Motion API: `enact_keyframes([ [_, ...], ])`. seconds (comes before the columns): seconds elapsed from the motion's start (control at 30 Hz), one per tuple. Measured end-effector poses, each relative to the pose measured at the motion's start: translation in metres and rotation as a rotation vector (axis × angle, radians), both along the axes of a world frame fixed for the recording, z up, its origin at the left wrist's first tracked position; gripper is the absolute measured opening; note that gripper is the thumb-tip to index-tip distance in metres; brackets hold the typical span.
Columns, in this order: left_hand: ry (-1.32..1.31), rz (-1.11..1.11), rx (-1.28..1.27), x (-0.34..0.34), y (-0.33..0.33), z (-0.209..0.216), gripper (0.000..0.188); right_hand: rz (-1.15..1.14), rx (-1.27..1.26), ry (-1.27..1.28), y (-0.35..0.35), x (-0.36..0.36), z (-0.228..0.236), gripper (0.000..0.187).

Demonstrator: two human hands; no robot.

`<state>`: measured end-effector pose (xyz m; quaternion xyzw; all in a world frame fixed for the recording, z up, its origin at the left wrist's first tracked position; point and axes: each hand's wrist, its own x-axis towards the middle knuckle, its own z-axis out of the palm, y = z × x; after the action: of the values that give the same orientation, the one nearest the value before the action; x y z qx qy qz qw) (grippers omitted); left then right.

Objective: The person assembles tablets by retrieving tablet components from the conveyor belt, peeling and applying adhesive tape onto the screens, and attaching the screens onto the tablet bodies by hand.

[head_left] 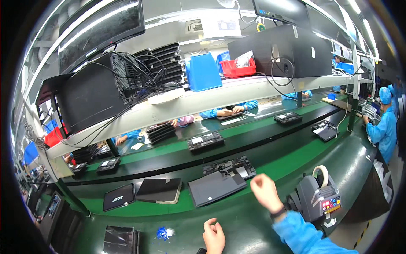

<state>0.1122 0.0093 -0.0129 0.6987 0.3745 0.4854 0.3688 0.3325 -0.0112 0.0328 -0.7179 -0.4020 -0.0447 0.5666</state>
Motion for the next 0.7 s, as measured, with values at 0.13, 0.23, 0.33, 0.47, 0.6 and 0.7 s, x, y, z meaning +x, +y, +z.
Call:
enact_keyframes([
  [0.13, -0.015, 0.055, -0.034, 0.009, 0.007, -0.023, 0.022, -0.469, -0.216, 0.031, 0.083, 0.122, -0.069, 0.051],
  [0.23, 0.009, 0.016, -0.078, 0.008, 0.011, -0.029, 0.023, -0.206, -0.486, 0.166, 0.107, 0.162, -0.093, 0.064],
  [0.33, -0.032, 0.03, -0.119, 0.003, 0.012, -0.031, 0.023, -0.011, -0.602, 0.304, 0.121, 0.139, -0.065, 0.071],
  [0.47, -0.069, -0.015, -0.129, -0.001, 0.021, -0.03, 0.019, 0.137, -0.609, 0.478, 0.146, 0.126, -0.066, 0.066],
  [0.6, -0.093, -0.009, -0.044, 0.0, 0.017, -0.034, 0.016, 0.205, -0.336, 0.777, 0.157, 0.132, -0.094, 0.058],
  [0.7, -0.125, -0.005, -0.062, -0.002, 0.023, -0.041, 0.021, 0.209, -0.2, 0.967, 0.15, 0.095, -0.089, 0.047],
])
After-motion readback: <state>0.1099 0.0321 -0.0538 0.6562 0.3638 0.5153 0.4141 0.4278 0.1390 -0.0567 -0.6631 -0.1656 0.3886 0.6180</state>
